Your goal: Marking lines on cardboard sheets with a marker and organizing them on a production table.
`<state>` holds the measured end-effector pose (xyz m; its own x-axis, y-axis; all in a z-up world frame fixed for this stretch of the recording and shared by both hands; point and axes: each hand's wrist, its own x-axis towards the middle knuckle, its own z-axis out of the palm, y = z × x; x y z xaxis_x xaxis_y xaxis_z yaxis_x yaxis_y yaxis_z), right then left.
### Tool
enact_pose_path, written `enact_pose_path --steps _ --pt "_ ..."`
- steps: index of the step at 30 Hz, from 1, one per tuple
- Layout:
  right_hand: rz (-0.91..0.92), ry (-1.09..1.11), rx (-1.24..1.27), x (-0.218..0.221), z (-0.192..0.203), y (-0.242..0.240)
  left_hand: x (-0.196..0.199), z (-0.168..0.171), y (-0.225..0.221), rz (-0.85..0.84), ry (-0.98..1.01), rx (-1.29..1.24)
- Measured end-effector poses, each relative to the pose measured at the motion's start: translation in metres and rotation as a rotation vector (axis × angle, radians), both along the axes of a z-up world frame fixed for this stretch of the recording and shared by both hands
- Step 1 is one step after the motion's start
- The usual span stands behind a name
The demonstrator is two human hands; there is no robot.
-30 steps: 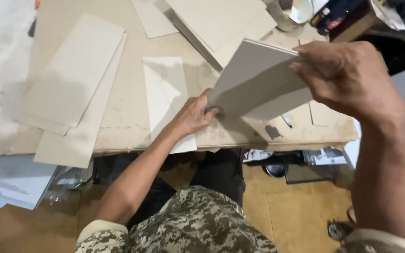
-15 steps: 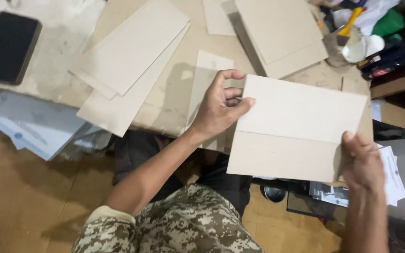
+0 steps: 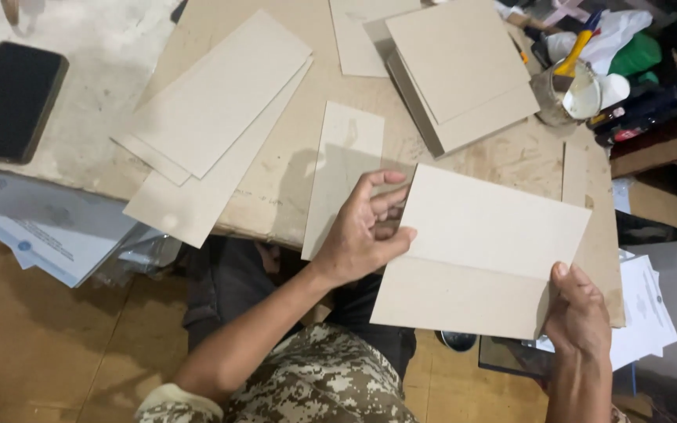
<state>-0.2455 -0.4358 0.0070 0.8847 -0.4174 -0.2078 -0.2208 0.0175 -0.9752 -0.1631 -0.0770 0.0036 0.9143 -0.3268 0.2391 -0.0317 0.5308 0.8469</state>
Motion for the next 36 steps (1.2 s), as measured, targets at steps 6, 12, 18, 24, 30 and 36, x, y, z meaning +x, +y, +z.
enact_pose_path --steps 6,12,18,24,30,36 --pt "-0.083 -0.012 -0.004 -0.005 -0.004 0.004 -0.012 -0.002 0.0 0.048 0.015 0.04" --pt "-0.091 -0.034 0.016 -0.005 -0.012 0.006 -0.015 -0.009 0.007 0.121 -0.029 0.115" --pt "-0.082 -0.028 0.007 0.0 -0.014 0.017 -0.016 -0.016 0.016 0.175 0.003 0.165" --pt "-0.028 -0.032 0.041 0.004 -0.021 0.036 -0.019 -0.022 0.034 0.263 0.004 0.246" --pt "0.17 0.224 -0.152 0.026 -0.002 0.121 -0.043 -0.014 0.099 0.387 0.291 0.477" --pt "0.307 0.199 -0.37 0.07 0.027 0.219 -0.052 -0.023 0.165 0.634 0.378 0.487"
